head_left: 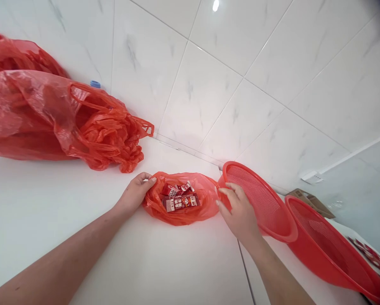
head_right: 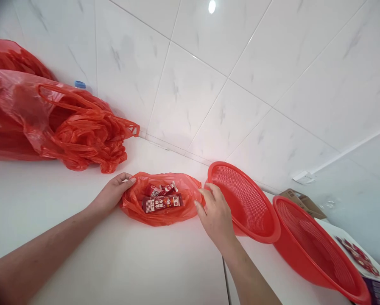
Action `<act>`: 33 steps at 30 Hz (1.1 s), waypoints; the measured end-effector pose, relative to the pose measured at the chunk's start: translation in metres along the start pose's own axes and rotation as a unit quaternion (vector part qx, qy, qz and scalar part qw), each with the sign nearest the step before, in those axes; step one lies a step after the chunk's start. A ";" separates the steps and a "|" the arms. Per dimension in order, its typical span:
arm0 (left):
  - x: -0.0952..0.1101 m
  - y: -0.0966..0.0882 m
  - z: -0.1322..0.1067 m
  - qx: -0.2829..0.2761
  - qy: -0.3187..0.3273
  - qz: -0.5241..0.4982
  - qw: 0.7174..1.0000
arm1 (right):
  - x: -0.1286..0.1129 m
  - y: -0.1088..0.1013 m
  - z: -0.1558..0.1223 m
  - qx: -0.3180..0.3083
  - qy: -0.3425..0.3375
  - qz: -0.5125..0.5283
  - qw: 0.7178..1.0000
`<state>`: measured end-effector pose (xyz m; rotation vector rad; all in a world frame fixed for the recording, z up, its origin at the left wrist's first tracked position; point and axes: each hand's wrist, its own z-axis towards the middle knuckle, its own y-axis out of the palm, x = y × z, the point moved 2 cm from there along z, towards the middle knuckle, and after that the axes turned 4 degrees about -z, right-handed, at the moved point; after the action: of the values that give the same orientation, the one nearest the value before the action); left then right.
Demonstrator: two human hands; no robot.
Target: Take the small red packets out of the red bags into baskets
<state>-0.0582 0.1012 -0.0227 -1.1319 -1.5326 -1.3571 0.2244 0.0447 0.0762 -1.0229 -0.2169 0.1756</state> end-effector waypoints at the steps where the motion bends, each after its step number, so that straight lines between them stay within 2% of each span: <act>1: 0.000 0.000 0.000 0.000 0.001 0.000 1.000 | 0.004 -0.001 -0.006 0.014 0.001 -0.010 1.000; 13: 0.002 0.002 0.001 -0.008 0.007 -0.013 1.000 | 0.042 0.020 -0.082 0.083 0.078 -0.138 0.984; 21: 0.000 0.000 0.001 -0.014 0.026 -0.009 1.000 | 0.055 0.037 -0.082 0.077 0.170 -0.153 0.970; 24: 0.001 0.000 -0.002 -0.025 0.043 -0.026 0.998 | 0.048 0.042 -0.085 0.088 0.203 -0.153 0.963; 27: 0.004 0.002 -0.007 -0.042 0.059 -0.048 0.996 | 0.032 0.046 -0.091 0.076 0.175 -0.134 0.972; 30: 0.007 0.005 -0.012 -0.051 0.072 -0.059 0.994 | 0.016 0.053 -0.094 0.040 0.127 -0.086 0.987; 33: 0.007 0.006 -0.015 -0.044 0.092 -0.052 0.993 | 0.007 0.062 -0.091 -0.025 0.096 -0.016 0.995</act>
<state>-0.0551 0.0872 -0.0125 -0.9614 -1.4272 -1.5664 0.2520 0.0029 -0.0225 -1.0779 -0.0638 0.0422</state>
